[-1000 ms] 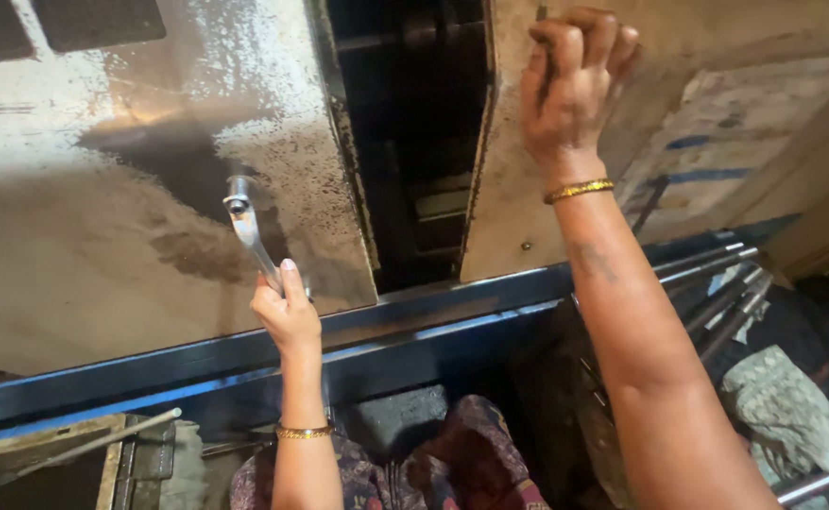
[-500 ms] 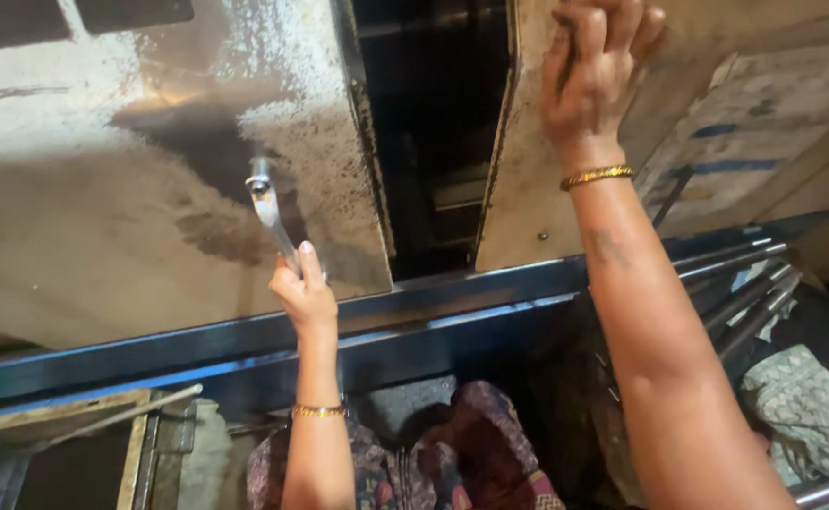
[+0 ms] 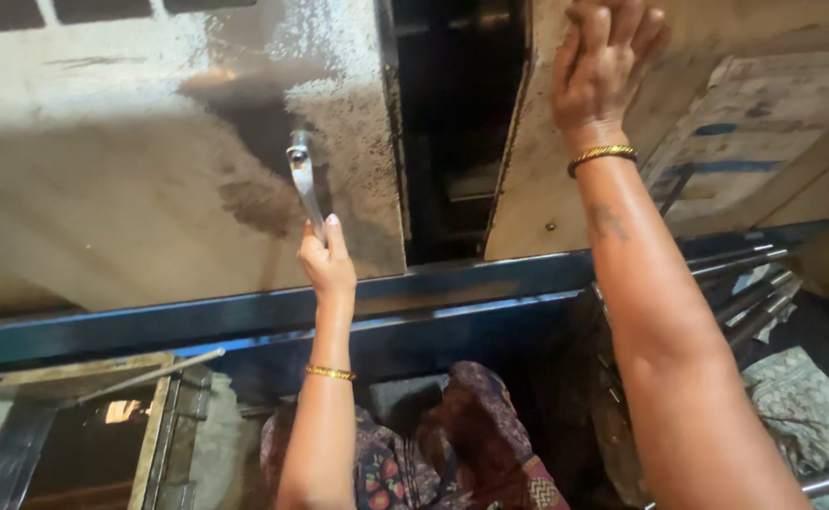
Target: The person sits on the floor and wipes a long metal rod with a cloth, then places it in a tray. They open a machine door, insert the rod, close the door, and later remove and wipe another rod before placing it in a container.
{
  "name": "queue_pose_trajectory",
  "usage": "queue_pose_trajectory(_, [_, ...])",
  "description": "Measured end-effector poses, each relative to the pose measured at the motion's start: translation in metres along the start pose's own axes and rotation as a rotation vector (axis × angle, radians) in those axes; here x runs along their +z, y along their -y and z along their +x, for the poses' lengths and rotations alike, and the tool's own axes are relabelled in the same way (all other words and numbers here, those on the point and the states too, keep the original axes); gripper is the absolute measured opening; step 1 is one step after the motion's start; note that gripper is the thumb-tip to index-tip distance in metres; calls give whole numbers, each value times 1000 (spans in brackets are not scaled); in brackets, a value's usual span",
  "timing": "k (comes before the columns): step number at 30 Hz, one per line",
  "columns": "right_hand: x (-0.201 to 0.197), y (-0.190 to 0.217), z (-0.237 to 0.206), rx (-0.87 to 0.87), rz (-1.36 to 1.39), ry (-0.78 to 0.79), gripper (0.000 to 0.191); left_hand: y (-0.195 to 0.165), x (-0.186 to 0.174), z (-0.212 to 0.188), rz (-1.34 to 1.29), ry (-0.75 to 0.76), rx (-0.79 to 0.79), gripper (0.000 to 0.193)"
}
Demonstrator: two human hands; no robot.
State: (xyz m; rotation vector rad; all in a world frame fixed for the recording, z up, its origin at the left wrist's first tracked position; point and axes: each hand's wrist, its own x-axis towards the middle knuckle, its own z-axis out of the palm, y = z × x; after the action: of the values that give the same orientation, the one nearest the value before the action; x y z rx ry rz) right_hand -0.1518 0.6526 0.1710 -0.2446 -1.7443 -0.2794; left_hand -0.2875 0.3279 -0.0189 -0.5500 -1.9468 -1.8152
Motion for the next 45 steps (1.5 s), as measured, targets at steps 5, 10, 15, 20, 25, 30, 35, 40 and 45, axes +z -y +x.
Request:
queue_pose_trajectory(5, [-3, 1, -1, -94, -29, -65, 24, -36, -15, 13, 104, 77, 43, 24])
queue_pose_trajectory(10, [-1, 0, -2, -15, 20, 7, 17, -81, -2, 54, 66, -81, 147, 32])
queue_pose_trajectory(15, [3, -4, -2, -46, 79, 2, 18, -85, 6, 62, 16, -127, 199, 29])
queue_pose_trajectory(20, [8, -11, -4, -68, 80, 6, 21, -67, 12, 66, 151, -158, 268, 32])
queue_pose_trajectory(25, [16, -15, -9, -60, 54, 1, 21, -50, 13, 75, 135, -164, 234, 30])
queue_pose_trajectory(30, [24, -19, -15, -18, 82, -21, 17, -33, -2, 89, 148, -224, 286, 30])
queue_pose_trajectory(35, [29, -26, -19, -53, 95, -15, 21, -22, -34, 106, 140, -248, 266, 30])
queue_pose_trajectory(40, [34, -29, -23, 46, 133, 86, 21, -11, -74, 124, 213, -296, 264, 30])
queue_pose_trajectory(45, [38, -26, -23, 10, 145, 18, 21, 2, -100, 139, 225, -334, 268, 32])
